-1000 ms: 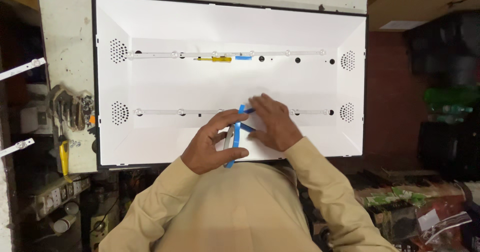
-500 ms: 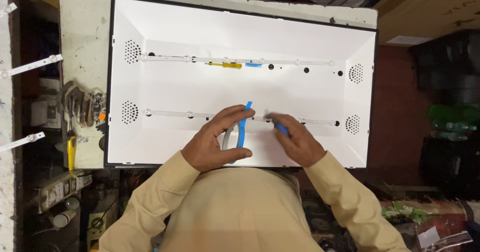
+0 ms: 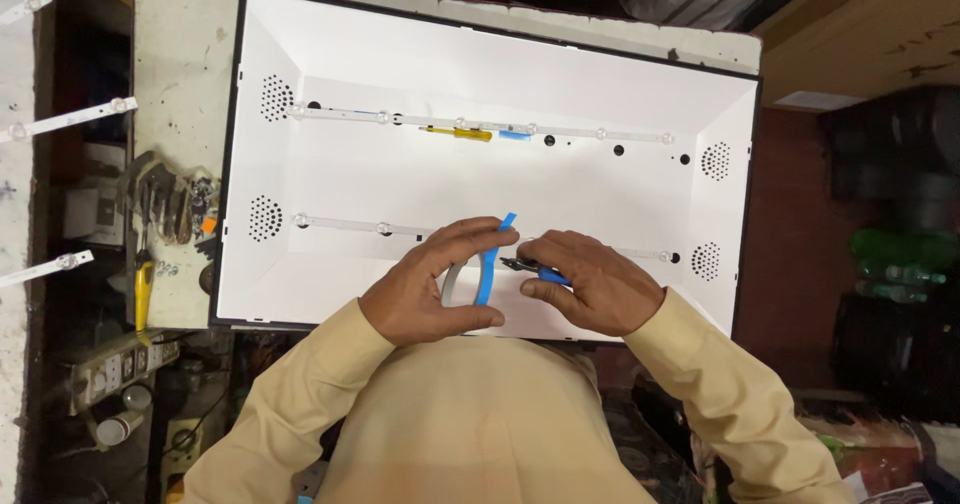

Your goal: The person positions LED strip bars inside a white light panel frame, aligning them along the panel. They cut pieces of blue tape and press the tape over the strips to secure them in place, and use pliers to help trim and adjust the strips.

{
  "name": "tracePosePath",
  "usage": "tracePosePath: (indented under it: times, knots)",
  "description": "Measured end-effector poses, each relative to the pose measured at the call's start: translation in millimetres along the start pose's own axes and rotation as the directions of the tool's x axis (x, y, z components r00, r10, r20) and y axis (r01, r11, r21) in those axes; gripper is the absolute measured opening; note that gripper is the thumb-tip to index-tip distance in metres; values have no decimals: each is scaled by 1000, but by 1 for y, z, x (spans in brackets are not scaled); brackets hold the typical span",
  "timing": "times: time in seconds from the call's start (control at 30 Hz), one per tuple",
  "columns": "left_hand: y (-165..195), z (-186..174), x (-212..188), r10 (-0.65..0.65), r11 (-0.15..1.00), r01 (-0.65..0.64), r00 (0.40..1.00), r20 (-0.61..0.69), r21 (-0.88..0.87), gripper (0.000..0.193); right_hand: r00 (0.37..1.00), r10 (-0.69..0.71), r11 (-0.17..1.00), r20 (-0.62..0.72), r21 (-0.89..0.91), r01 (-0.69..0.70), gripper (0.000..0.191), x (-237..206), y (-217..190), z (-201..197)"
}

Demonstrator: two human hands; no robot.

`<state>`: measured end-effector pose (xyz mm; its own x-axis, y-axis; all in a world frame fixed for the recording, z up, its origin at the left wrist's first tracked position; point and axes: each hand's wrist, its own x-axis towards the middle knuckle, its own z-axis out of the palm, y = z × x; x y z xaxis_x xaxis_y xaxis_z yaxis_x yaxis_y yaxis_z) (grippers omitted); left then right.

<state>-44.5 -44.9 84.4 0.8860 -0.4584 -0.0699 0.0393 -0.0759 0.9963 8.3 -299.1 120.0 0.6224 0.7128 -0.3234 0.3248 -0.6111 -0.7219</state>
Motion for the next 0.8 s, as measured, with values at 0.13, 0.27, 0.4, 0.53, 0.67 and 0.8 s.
tracePosePath:
  times: [0.13,0.27,0.4,0.53,0.67,0.8]
  knots:
    - [1,-1,2,-20,1000,19,999,30,8,83,997,-72,997,-40,26,73,39,3,0,2]
    - [2,0,3,2,1000,-2,999,38,-3,83,994,-109,994,-18,18,109,40,6,1,2]
    - [3,-1,4,-66,998,64,995,74,24,84,994,-107,994,-5,19,107,39,7,1,1]
    - [1,-2,5,-50,999,48,996,80,15,83,996,-86,996,16,3,86,35,10,2,0]
    - [-1,-2,5,-69,998,67,994,88,21,83,993,-116,992,-3,44,116,32,11,4,2]
    - [-2,-2,6,-63,998,62,994,93,15,83,992,-121,992,-23,40,122,32,11,10,7]
